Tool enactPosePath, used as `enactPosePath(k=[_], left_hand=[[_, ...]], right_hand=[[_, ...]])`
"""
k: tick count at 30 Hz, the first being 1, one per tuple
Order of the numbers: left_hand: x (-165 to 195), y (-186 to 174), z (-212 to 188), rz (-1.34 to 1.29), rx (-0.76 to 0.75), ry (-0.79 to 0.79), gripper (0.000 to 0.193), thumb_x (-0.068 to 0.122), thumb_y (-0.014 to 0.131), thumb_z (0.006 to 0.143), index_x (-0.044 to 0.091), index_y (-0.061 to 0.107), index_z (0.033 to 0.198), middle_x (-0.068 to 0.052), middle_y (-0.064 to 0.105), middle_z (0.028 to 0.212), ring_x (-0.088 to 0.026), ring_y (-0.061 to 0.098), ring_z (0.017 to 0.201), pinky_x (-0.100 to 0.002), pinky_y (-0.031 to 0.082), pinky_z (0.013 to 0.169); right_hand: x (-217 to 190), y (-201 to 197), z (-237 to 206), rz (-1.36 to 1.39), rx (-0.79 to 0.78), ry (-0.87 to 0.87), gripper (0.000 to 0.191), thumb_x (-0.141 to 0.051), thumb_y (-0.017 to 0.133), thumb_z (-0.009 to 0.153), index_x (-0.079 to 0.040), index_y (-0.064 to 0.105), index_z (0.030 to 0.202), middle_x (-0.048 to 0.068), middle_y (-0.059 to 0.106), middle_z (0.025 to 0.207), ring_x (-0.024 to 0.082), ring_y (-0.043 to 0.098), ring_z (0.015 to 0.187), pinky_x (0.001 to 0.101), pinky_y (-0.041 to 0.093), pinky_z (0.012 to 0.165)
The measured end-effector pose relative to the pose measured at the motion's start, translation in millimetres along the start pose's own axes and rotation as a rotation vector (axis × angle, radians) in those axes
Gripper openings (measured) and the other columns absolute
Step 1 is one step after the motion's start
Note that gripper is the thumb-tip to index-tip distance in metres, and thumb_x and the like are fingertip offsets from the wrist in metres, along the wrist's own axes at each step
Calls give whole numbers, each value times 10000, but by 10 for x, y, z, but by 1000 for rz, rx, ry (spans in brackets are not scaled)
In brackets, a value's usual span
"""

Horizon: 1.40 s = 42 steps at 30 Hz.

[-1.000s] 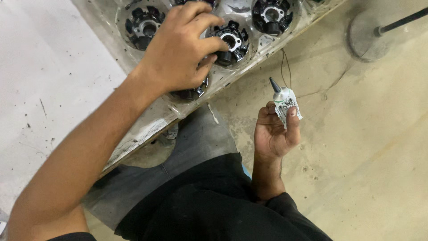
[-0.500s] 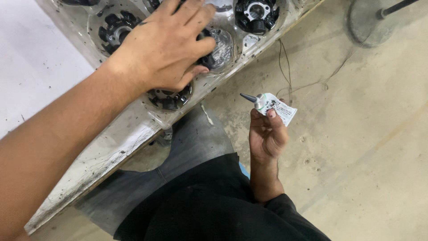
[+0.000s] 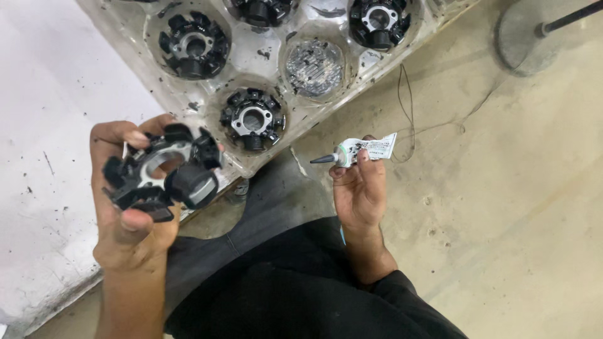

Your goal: The person holds a rotor component in one hand and a glue tube in the other, squeezing adhesive onto the magnet pads of the part. They rotate the part to reach each pad, then place the finished part into a plastic tray and pick up the next one, repeating the process for a series of parts.

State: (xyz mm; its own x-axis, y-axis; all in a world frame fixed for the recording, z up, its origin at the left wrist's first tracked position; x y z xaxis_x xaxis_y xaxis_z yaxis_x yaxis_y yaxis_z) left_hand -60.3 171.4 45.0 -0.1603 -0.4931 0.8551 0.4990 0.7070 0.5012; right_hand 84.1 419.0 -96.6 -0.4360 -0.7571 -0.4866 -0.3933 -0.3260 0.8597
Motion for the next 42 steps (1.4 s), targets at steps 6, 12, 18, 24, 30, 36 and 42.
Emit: enactPosePath(k=[6, 12, 18, 24, 30, 36, 42], left_hand=[[-253, -307, -395, -470, 236, -20, 714, 273, 859, 888, 100, 507, 1485, -141, 487, 1439, -382, 516, 1329, -506, 422, 1193], [-262, -472, -646, -580, 377, 89, 556, 374, 706, 961, 79, 541, 1401, -180, 523, 1331, -382, 545, 1210, -496, 482, 1031], [-306, -483, -769, -741, 391, 159, 476, 498, 540, 1105, 53, 568, 1272, -234, 581, 1277, -413, 614, 1124, -502, 580, 901], [-419, -476, -838, -964, 470, 93, 492, 483, 519, 1055, 73, 574, 1321, -256, 593, 1371, -444, 650, 1156, -524, 607, 926], [-468, -408, -903, -1101, 464, 32, 480, 467, 529, 1061, 76, 566, 1338, -241, 614, 1354, -446, 660, 1173, -528, 615, 934], [-452, -380, -928, -1160, 439, -1, 487, 457, 539, 1052, 65, 557, 1341, -244, 614, 1330, -442, 666, 1160, -517, 620, 918], [-441, -387, -903, -1225, 393, -18, 471, 431, 529, 1064, 46, 546, 1335, -249, 606, 1324, -450, 670, 1146, -516, 629, 908]], right_hand=[[162, 265, -116, -94, -117, 26, 462, 35, 698, 990, -86, 467, 1372, 139, 680, 1160, 241, 676, 1050, 369, 550, 904], [352, 501, -358, -236, -243, -57, 422, 135, 725, 890, -84, 524, 1189, 99, 637, 1095, 258, 638, 1046, 415, 557, 921], [509, 734, -665, -416, -442, -263, 390, 145, 761, 876, -126, 524, 1026, 71, 644, 1060, 249, 633, 936, 387, 563, 864], [621, 877, -778, -509, -576, -403, 301, -82, 812, 886, -147, 523, 936, 91, 708, 981, 267, 684, 957, 428, 605, 844], [767, 969, -801, -625, -721, -433, 312, -92, 834, 877, -157, 530, 906, 93, 727, 970, 263, 709, 940, 451, 611, 830], [878, 1004, -722, -562, -939, -446, 235, -142, 790, 892, -102, 559, 873, 166, 707, 970, 325, 683, 932, 518, 617, 849], [974, 968, -749, -558, -837, -490, 233, -173, 783, 901, -109, 565, 851, 160, 730, 925, 319, 713, 888, 496, 620, 811]])
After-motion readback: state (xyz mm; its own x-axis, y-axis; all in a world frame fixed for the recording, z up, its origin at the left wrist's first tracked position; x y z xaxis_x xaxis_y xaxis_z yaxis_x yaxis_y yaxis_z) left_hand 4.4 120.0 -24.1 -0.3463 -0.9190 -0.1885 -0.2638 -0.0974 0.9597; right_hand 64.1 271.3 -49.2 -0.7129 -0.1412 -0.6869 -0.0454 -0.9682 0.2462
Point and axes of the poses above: each hand's wrist, its own z-axis towards the middle knuckle, its own y-axis out of the palm, x = y × z, the point moved 4 cm from there along z, towards the middle knuckle
